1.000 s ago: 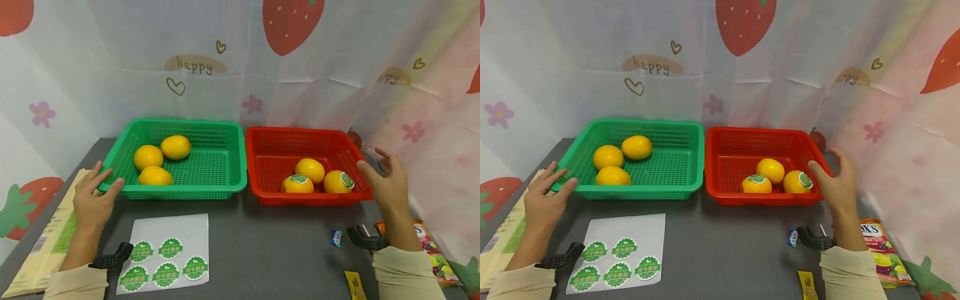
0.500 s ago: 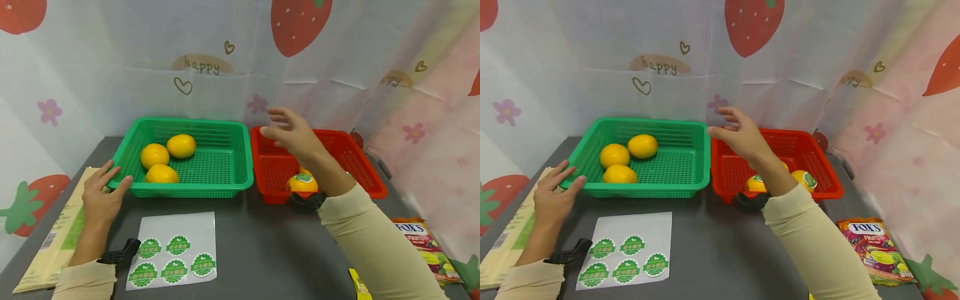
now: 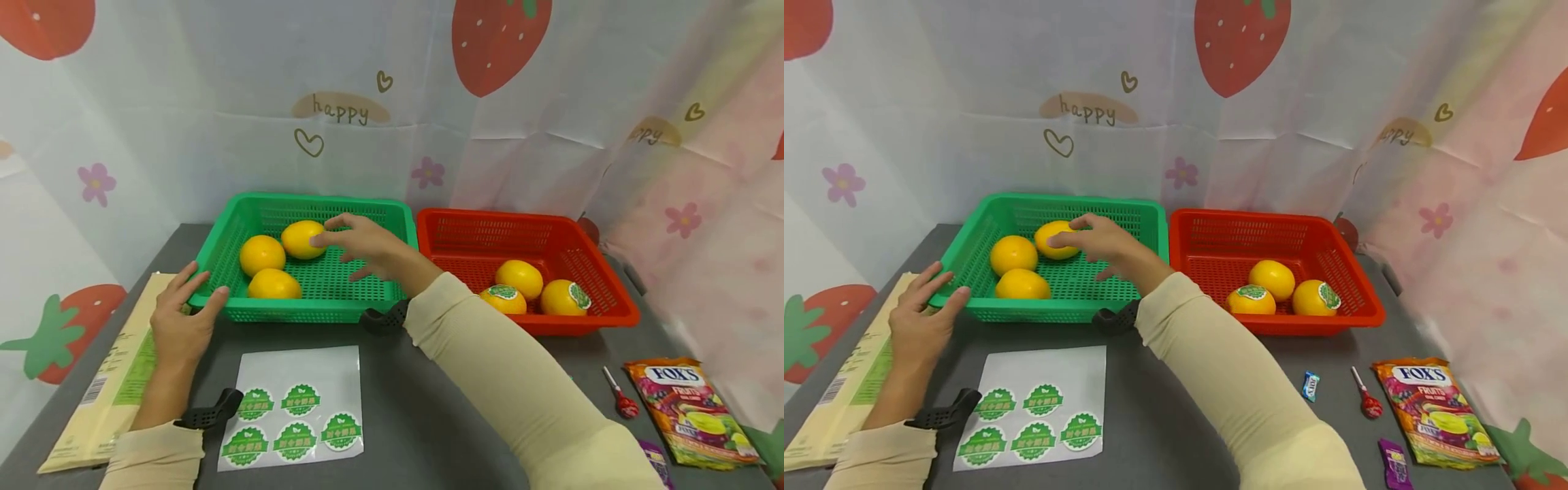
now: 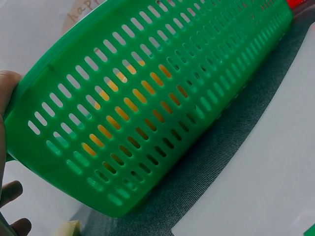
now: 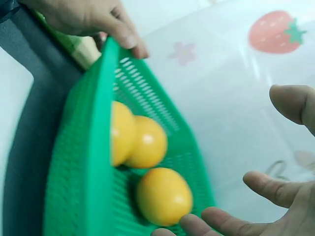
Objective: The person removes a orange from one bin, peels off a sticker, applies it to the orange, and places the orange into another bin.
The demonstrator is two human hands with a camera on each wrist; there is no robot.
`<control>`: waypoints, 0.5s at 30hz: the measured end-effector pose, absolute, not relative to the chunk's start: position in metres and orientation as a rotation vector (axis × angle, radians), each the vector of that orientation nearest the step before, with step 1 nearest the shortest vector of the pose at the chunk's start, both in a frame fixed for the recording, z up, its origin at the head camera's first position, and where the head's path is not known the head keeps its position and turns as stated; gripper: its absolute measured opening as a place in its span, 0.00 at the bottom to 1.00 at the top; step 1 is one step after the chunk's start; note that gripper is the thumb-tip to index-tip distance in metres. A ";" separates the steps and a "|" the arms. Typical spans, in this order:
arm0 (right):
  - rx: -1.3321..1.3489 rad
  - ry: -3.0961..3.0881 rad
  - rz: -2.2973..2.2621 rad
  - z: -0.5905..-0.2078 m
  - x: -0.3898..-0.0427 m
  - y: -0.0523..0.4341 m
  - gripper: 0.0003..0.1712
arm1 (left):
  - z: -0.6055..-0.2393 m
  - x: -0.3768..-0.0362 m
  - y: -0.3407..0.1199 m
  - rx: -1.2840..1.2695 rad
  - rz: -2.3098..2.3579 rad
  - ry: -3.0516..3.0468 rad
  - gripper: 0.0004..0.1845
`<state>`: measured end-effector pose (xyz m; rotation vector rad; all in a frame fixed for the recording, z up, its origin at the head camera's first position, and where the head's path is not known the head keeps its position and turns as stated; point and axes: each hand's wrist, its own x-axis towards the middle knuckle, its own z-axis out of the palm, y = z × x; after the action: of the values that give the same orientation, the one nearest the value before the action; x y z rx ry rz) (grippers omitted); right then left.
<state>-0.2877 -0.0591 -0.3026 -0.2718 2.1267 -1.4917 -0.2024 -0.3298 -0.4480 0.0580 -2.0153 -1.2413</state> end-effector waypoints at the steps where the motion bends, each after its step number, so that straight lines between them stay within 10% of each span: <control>1: -0.257 2.114 -1.488 -0.307 -0.289 -0.066 0.34 | -0.448 -0.202 -0.330 0.059 -1.241 -2.015 0.22; 15: -0.182 2.172 -1.322 -0.349 -0.292 -0.117 0.42 | -0.448 -0.202 -0.328 0.096 -1.274 -2.040 0.23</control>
<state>-0.2923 -0.1171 -0.3493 -0.1818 2.1718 -1.3221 -0.2016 -0.3283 -0.4482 0.0963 -2.0403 -1.2743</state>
